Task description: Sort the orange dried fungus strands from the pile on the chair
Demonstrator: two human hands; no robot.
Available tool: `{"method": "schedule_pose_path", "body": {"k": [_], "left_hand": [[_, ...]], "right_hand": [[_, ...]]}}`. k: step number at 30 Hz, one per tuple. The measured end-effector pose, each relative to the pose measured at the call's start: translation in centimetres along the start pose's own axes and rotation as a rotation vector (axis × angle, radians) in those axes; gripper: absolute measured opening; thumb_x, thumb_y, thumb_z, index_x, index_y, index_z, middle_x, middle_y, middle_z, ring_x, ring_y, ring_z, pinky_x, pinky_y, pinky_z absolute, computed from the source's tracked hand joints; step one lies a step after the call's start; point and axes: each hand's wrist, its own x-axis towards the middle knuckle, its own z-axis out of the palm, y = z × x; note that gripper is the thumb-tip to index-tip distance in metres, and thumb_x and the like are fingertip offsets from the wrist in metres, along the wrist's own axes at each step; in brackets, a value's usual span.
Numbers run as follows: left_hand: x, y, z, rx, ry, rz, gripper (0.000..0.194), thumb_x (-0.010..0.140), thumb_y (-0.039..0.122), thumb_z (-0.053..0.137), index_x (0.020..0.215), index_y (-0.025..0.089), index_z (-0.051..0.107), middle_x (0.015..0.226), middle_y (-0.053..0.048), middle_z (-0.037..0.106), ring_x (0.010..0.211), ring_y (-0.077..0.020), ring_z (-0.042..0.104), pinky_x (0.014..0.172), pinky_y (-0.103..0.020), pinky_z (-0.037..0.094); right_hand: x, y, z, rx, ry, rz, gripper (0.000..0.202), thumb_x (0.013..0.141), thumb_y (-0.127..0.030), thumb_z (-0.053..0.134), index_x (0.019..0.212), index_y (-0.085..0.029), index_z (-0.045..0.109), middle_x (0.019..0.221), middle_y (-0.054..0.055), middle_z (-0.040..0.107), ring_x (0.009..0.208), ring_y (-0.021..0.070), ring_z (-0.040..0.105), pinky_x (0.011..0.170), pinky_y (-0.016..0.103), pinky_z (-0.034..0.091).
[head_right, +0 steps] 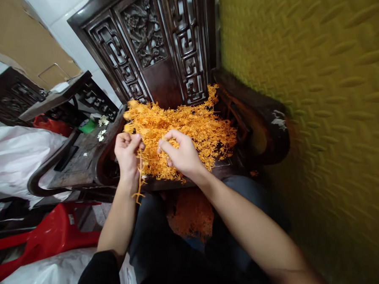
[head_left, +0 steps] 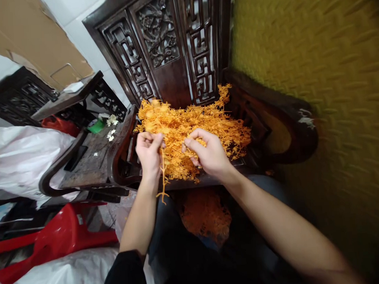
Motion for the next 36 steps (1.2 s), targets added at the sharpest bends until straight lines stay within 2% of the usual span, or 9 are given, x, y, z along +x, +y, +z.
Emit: {"method": "schedule_pose_path", "body": {"k": [2,5,10,16,21,25,29,32,36], "left_hand": [[-1.4,0.4,0.9,-0.020,-0.172,-0.014,0.047,0.071,0.033,0.087,0.083,0.022,0.042,0.078,0.005,0.059,0.054,-0.0055,0.055,0.056,-0.022,0.045],[-2.9,0.9,1.7,-0.012,-0.253,-0.005,0.036,0.074,0.030,0.086,0.084,0.021,0.053,0.080,0.003,0.065,0.054,-0.0066,0.058,0.055,-0.022,0.046],[-2.8,0.8,0.7,0.304,-0.286,0.154,0.012,0.085,0.029,0.076,0.093,0.022,0.075,0.076,0.000,0.068,0.058,-0.0108,0.060,0.057,-0.026,0.049],[-2.9,1.0,0.0,0.685,-0.327,0.504,0.013,0.088,0.021,0.068,0.091,0.023,0.080,0.086,-0.004,0.076,0.078,-0.0169,0.067,0.075,-0.032,0.053],[-2.9,0.9,-0.4,0.790,-0.365,0.600,0.020,0.088,0.016,0.063,0.094,0.025,0.080,0.089,-0.004,0.076,0.082,-0.0172,0.069,0.078,-0.031,0.054],[-3.0,0.8,-0.6,0.815,-0.383,0.615,0.020,0.087,0.016,0.064,0.095,0.025,0.079,0.093,-0.005,0.075,0.086,-0.0183,0.070,0.082,-0.032,0.054],[-3.3,1.0,-0.4,0.731,-0.323,0.505,0.014,0.089,0.019,0.064,0.091,0.023,0.077,0.088,-0.004,0.073,0.080,-0.0166,0.067,0.078,-0.031,0.052],[-3.2,0.9,0.0,0.488,-0.239,0.235,0.010,0.088,0.028,0.070,0.092,0.020,0.071,0.089,-0.004,0.071,0.079,-0.0150,0.065,0.075,-0.028,0.053],[-2.6,0.4,0.4,0.156,-0.217,-0.103,0.031,0.074,0.035,0.085,0.084,0.019,0.060,0.081,0.001,0.066,0.074,-0.0117,0.065,0.073,-0.025,0.053]], "right_hand": [[0.8,0.1,-0.5,0.135,0.021,0.121,0.023,0.084,-0.035,0.069,0.104,-0.025,0.065,0.074,-0.001,0.063,0.043,0.0078,0.038,0.038,0.024,0.026],[1.4,0.1,-1.1,0.229,-0.008,0.203,0.049,0.083,-0.033,0.070,0.130,-0.027,0.063,0.073,-0.003,0.062,0.039,0.0048,0.033,0.035,0.023,0.018],[1.0,0.0,-0.9,0.247,-0.138,0.247,0.045,0.078,-0.049,0.080,0.113,-0.023,0.072,0.078,-0.001,0.064,0.038,0.0037,0.038,0.033,0.023,0.015],[1.0,0.3,-0.1,0.195,-0.025,0.182,0.040,0.075,-0.054,0.082,0.095,-0.022,0.071,0.075,-0.002,0.060,0.038,0.0029,0.034,0.032,0.024,0.020],[1.2,0.5,-0.5,0.247,-0.042,0.189,0.050,0.076,-0.067,0.076,0.097,-0.022,0.069,0.071,-0.003,0.056,0.037,0.0025,0.032,0.032,0.024,0.015],[1.1,0.5,-0.3,0.250,-0.044,0.189,0.049,0.076,-0.065,0.077,0.095,-0.021,0.069,0.075,-0.002,0.059,0.036,0.0024,0.033,0.033,0.025,0.014],[1.0,0.6,0.0,0.119,0.011,0.180,0.038,0.076,-0.056,0.080,0.088,-0.021,0.069,0.069,-0.004,0.054,0.037,0.0037,0.032,0.033,0.024,0.021],[0.8,0.7,0.2,-0.011,-0.066,0.115,0.032,0.080,-0.050,0.078,0.083,-0.021,0.066,0.063,-0.004,0.053,0.042,0.0075,0.039,0.038,0.024,0.029],[0.6,0.8,0.4,-0.070,-0.153,0.006,0.024,0.085,-0.040,0.073,0.075,-0.020,0.063,0.060,-0.003,0.052,0.055,0.0116,0.047,0.051,0.026,0.038]]}}
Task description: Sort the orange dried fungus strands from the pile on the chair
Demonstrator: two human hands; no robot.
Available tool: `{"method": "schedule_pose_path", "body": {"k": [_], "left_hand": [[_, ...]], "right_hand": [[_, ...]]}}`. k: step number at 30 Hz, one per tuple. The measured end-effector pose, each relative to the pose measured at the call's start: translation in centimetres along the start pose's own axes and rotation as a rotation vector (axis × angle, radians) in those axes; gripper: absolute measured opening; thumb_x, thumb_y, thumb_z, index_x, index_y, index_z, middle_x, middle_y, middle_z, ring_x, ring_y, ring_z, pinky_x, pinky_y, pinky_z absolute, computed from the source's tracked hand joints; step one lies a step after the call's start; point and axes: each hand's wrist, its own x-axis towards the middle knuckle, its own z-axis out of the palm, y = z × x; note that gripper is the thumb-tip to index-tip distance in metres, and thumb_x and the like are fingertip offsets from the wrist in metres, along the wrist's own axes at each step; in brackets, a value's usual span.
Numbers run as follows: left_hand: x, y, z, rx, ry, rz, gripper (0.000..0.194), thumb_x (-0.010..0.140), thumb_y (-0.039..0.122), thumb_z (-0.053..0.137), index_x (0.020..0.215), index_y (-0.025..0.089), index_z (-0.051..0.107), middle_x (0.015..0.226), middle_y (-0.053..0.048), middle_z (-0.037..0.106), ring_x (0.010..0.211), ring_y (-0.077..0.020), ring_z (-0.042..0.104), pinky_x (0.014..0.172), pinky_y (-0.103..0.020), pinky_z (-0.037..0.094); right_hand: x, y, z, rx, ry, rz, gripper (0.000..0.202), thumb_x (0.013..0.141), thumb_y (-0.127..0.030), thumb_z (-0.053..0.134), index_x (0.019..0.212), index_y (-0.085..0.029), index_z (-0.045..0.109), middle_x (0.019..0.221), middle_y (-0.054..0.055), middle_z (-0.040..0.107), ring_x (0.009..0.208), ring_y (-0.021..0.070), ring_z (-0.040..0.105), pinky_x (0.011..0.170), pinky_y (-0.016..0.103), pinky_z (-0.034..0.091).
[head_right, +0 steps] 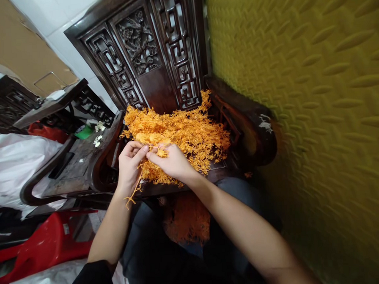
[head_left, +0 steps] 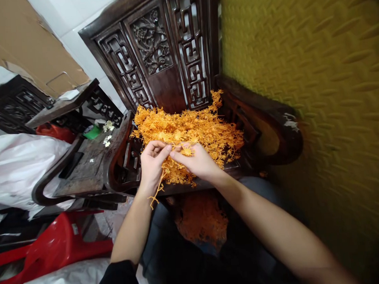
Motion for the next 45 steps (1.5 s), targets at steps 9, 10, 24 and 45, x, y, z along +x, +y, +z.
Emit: {"method": "schedule_pose_path", "body": {"k": [9,10,24,45], "left_hand": [[0.2,-0.2,0.3,0.008,0.165,0.204,0.044,0.068,0.026,0.090,0.064,0.018,0.047,0.063,0.006,0.052,0.066,-0.0094,0.060,0.069,-0.023,0.051],[0.6,-0.2,0.2,0.046,0.249,0.292,0.042,0.070,0.024,0.088,0.064,0.018,0.047,0.063,0.006,0.050,0.066,-0.0088,0.059,0.071,-0.023,0.051],[0.9,-0.1,-0.7,-0.147,0.114,0.132,0.032,0.075,0.031,0.086,0.077,0.017,0.056,0.075,0.001,0.066,0.073,-0.0169,0.075,0.063,-0.025,0.060],[3.5,-0.5,-4.7,0.156,0.498,0.420,0.025,0.073,0.020,0.083,0.072,0.018,0.057,0.070,0.003,0.059,0.068,-0.0107,0.058,0.069,-0.025,0.047]], "right_hand": [[0.0,0.0,-0.3,-0.091,-0.079,0.096,0.021,0.085,-0.035,0.067,0.074,-0.020,0.056,0.062,-0.005,0.052,0.053,0.0098,0.050,0.050,0.024,0.042],[-0.1,-0.1,-0.1,-0.073,-0.079,0.152,0.022,0.084,-0.035,0.068,0.075,-0.021,0.054,0.058,-0.007,0.048,0.046,0.0086,0.045,0.044,0.023,0.038],[0.9,-0.1,-2.0,0.380,0.097,0.241,0.028,0.080,-0.034,0.076,0.102,-0.020,0.066,0.071,-0.002,0.064,0.039,0.0039,0.041,0.033,0.017,0.015],[-0.1,0.0,-1.0,-0.125,0.258,-0.116,0.036,0.091,-0.045,0.065,0.067,-0.018,0.066,0.064,0.001,0.060,0.063,0.0146,0.052,0.061,0.028,0.041]]}}
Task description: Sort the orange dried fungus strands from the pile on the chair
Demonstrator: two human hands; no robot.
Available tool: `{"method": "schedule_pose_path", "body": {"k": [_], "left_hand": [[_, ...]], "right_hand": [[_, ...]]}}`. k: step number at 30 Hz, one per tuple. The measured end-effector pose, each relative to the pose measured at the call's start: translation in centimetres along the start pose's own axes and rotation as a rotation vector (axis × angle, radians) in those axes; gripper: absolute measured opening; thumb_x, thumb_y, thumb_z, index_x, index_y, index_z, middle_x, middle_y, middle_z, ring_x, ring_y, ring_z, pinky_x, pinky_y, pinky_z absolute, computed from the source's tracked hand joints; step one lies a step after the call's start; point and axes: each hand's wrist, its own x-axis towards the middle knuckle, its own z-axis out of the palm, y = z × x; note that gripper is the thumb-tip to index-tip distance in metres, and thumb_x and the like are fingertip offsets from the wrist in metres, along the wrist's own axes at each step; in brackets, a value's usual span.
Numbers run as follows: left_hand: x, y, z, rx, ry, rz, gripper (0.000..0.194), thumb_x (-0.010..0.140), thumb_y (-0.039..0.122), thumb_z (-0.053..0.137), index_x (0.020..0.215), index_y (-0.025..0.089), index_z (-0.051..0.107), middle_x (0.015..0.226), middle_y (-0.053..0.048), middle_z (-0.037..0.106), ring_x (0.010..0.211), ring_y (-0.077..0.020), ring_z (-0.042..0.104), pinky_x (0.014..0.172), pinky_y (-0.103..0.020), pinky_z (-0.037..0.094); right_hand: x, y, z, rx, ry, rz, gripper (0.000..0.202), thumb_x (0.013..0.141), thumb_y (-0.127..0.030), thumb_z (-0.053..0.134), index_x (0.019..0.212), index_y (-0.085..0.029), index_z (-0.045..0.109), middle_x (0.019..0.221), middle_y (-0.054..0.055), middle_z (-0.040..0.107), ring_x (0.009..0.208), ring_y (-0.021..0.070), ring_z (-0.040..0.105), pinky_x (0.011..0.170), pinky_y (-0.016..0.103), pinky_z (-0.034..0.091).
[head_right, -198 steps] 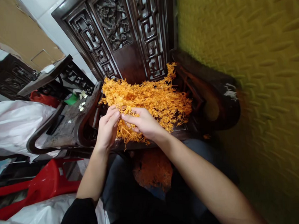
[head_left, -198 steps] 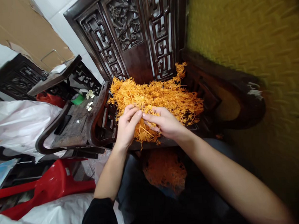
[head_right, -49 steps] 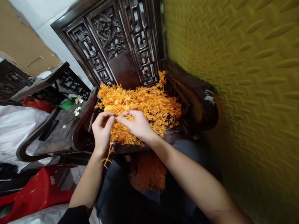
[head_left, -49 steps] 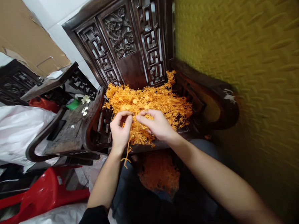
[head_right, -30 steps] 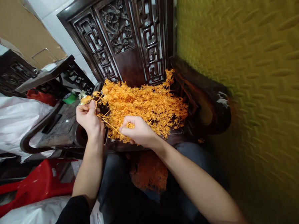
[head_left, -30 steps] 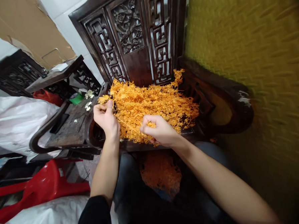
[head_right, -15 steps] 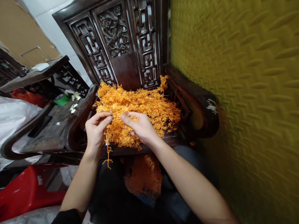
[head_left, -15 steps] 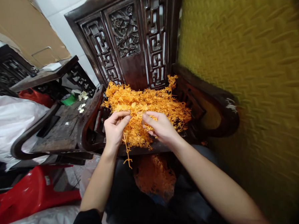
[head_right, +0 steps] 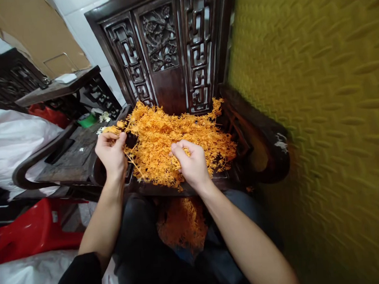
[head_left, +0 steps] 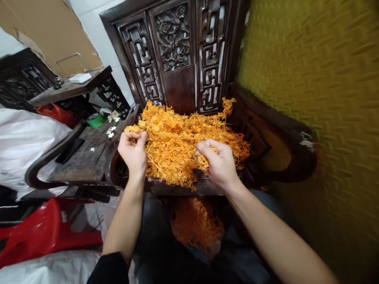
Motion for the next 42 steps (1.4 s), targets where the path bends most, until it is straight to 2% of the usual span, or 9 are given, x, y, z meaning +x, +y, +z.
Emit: {"method": "schedule_pose_path", "body": {"k": [6,13,17,20,24,29,33,39,42], "left_hand": [[-3.7,1.9,1.1,0.081,-0.351,-0.014,0.026,0.077,0.026,0.082,0.070,0.018,0.058,0.067,0.003,0.056,0.061,-0.0095,0.050,0.060,-0.025,0.041],[0.0,-0.6,0.1,-0.082,0.033,-0.100,0.033,0.076,0.026,0.080,0.068,0.019,0.049,0.064,0.006,0.049,0.056,-0.0061,0.046,0.056,-0.024,0.036],[-1.0,-0.4,-0.1,-0.088,-0.305,-0.213,0.037,0.068,0.032,0.088,0.068,0.019,0.053,0.065,0.004,0.054,0.056,-0.0084,0.046,0.054,-0.025,0.037],[-2.7,0.9,0.3,-0.052,-0.462,-0.214,0.037,0.068,0.035,0.089,0.065,0.019,0.056,0.061,0.004,0.050,0.053,-0.0082,0.040,0.051,-0.025,0.032],[-2.9,1.9,0.4,-0.018,-0.488,-0.220,0.037,0.067,0.036,0.090,0.064,0.019,0.057,0.061,0.003,0.051,0.054,-0.0090,0.040,0.053,-0.025,0.032],[-2.7,2.1,0.3,0.051,-0.571,-0.191,0.035,0.068,0.033,0.089,0.064,0.018,0.058,0.062,0.003,0.053,0.059,-0.0106,0.044,0.058,-0.025,0.037],[-2.9,1.7,0.3,0.073,-0.546,-0.184,0.032,0.070,0.030,0.087,0.063,0.019,0.058,0.062,0.003,0.052,0.057,-0.0106,0.044,0.057,-0.025,0.037],[-1.9,-0.2,-0.2,0.100,-0.322,-0.256,0.029,0.071,0.024,0.081,0.064,0.020,0.053,0.059,0.004,0.052,0.052,-0.0106,0.046,0.052,-0.024,0.034],[-2.2,0.4,0.1,0.098,-0.441,-0.223,0.028,0.071,0.026,0.083,0.065,0.020,0.056,0.061,0.004,0.052,0.054,-0.0104,0.045,0.053,-0.024,0.034]], "right_hand": [[0.1,0.4,1.4,-0.008,-0.078,0.031,0.038,0.085,-0.055,0.071,0.090,-0.018,0.074,0.075,0.002,0.065,0.072,0.0175,0.058,0.067,0.029,0.045],[-0.9,-0.3,0.7,-0.020,-0.093,0.018,0.034,0.092,-0.046,0.065,0.071,-0.019,0.067,0.066,0.002,0.061,0.060,0.0139,0.050,0.054,0.027,0.039],[-0.1,-0.1,0.4,0.186,-0.119,0.296,0.025,0.086,-0.044,0.069,0.086,-0.020,0.071,0.077,0.003,0.069,0.050,0.0105,0.041,0.037,0.022,0.027],[0.5,0.1,0.5,0.335,-0.038,0.336,0.030,0.082,-0.045,0.074,0.095,-0.019,0.072,0.073,0.001,0.065,0.047,0.0080,0.037,0.034,0.019,0.024],[0.5,0.1,0.4,0.433,-0.088,0.327,0.051,0.082,-0.060,0.073,0.112,-0.019,0.072,0.066,-0.003,0.055,0.040,0.0042,0.031,0.033,0.020,0.018],[0.1,0.3,0.8,0.411,-0.099,0.318,0.059,0.072,-0.069,0.078,0.102,-0.018,0.074,0.067,-0.002,0.056,0.041,0.0042,0.028,0.034,0.023,0.015],[0.4,0.1,0.7,0.329,-0.012,0.329,0.043,0.070,-0.058,0.084,0.081,-0.018,0.070,0.062,-0.002,0.053,0.042,0.0054,0.032,0.035,0.024,0.015],[1.9,-1.6,-2.9,0.407,0.324,0.067,0.036,0.081,-0.043,0.077,0.068,-0.023,0.051,0.056,-0.006,0.043,0.039,0.0060,0.032,0.036,0.024,0.022],[2.2,-1.7,-3.4,0.442,0.231,0.152,0.035,0.079,-0.043,0.078,0.071,-0.023,0.050,0.057,-0.006,0.046,0.037,0.0055,0.031,0.035,0.024,0.019]]}}
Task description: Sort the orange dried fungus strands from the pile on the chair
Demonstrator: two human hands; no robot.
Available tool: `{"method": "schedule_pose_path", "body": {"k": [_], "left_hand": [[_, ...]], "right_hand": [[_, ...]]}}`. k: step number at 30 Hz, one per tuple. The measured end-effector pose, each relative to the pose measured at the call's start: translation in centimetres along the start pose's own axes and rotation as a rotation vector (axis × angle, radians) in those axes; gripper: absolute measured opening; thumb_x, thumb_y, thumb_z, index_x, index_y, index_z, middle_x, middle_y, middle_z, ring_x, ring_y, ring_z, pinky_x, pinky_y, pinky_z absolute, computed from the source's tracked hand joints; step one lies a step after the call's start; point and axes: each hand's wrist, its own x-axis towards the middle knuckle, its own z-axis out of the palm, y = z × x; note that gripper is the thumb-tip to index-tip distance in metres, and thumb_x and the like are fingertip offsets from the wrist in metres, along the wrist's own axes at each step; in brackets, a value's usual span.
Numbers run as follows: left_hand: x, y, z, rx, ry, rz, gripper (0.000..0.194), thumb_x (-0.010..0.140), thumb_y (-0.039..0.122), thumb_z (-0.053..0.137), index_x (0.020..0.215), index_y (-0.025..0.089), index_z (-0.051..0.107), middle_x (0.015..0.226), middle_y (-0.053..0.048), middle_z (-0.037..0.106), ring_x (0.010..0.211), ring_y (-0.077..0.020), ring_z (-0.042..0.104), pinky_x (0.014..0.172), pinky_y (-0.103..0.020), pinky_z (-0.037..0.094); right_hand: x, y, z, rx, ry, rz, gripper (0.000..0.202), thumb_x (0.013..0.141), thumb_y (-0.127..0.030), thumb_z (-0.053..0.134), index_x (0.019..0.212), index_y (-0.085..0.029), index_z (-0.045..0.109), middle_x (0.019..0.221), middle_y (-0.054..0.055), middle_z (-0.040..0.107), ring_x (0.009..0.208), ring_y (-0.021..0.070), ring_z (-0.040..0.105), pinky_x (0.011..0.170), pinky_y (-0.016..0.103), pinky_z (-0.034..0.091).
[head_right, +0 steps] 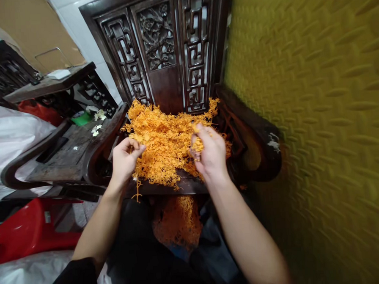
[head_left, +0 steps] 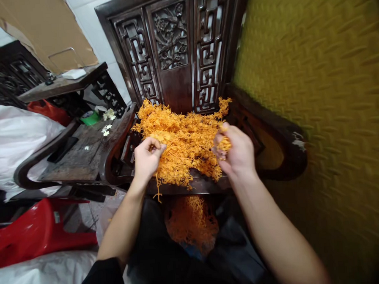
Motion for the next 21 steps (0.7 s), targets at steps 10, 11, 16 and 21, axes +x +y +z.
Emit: {"method": "schedule_pose_path", "body": {"k": [10,11,16,21], "left_hand": [[-1.4,2.2,0.1,-0.240,-0.513,-0.157,0.039,0.066,0.035,0.090,0.065,0.021,0.054,0.062,0.002,0.056,0.058,-0.0162,0.064,0.055,-0.029,0.051],[-1.5,2.2,0.2,-0.285,-0.519,-0.199,0.039,0.067,0.036,0.090,0.066,0.021,0.053,0.062,0.001,0.057,0.061,-0.0188,0.068,0.056,-0.031,0.054],[-1.6,2.3,0.6,-0.385,-0.577,-0.280,0.041,0.068,0.034,0.090,0.067,0.022,0.051,0.060,0.002,0.061,0.063,-0.0226,0.074,0.059,-0.032,0.058],[-1.7,2.3,0.7,-0.411,-0.607,-0.279,0.039,0.072,0.032,0.088,0.069,0.021,0.050,0.061,0.000,0.065,0.064,-0.0227,0.075,0.060,-0.032,0.058]], "right_hand": [[-0.3,2.1,0.6,0.169,-0.180,0.483,0.022,0.074,-0.030,0.070,0.080,-0.020,0.051,0.079,0.003,0.074,0.035,0.0018,0.030,0.033,0.020,0.018],[-0.3,2.2,0.6,0.191,-0.167,0.497,0.022,0.073,-0.029,0.070,0.080,-0.020,0.051,0.079,0.003,0.074,0.034,0.0015,0.029,0.033,0.020,0.019],[-0.6,3.0,1.1,0.268,-0.137,0.517,0.028,0.069,-0.026,0.075,0.084,-0.020,0.053,0.071,-0.005,0.066,0.034,0.0001,0.030,0.034,0.017,0.021],[-0.6,3.8,1.2,0.326,-0.242,0.539,0.035,0.075,-0.024,0.075,0.107,-0.021,0.061,0.064,-0.009,0.056,0.035,0.0014,0.031,0.033,0.015,0.021]]}}
